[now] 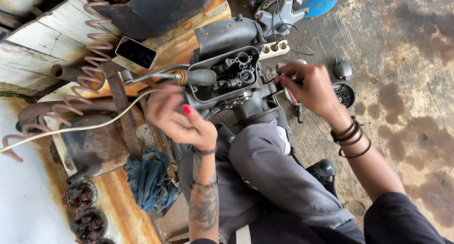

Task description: Repairing internal components of a motorcycle engine using a screwdriver and wrench

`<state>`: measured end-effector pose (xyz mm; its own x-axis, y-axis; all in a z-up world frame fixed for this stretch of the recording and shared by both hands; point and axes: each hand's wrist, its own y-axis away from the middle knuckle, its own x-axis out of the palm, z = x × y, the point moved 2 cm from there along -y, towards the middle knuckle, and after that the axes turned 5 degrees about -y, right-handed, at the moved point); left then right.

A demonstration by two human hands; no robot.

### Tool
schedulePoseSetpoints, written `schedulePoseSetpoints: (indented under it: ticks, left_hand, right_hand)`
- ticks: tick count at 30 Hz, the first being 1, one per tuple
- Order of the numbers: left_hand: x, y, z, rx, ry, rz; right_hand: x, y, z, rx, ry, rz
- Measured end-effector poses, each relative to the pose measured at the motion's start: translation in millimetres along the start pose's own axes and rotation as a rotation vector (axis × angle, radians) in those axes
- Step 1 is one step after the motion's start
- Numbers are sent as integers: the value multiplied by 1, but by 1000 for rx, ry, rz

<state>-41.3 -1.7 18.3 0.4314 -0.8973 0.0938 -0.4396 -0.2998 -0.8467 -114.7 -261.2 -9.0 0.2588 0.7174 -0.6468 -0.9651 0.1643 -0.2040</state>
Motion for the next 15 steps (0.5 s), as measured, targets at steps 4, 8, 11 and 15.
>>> schedulePoseSetpoints:
  ticks: [4, 8, 11, 15]
  left_hand:
    - [24, 8, -11, -76, -19, 404]
    - [43, 9, -11, -187, -70, 820]
    - [47, 11, -9, -215, -122, 931]
    - [44, 14, -9, -237, -195, 1038]
  right_hand:
    - [17, -7, -11, 17, -26, 35]
    - [29, -12, -4, 46, -98, 7]
    - [34, -17, -4, 47, -116, -33]
    - [39, -15, -6, 51, -77, -50]
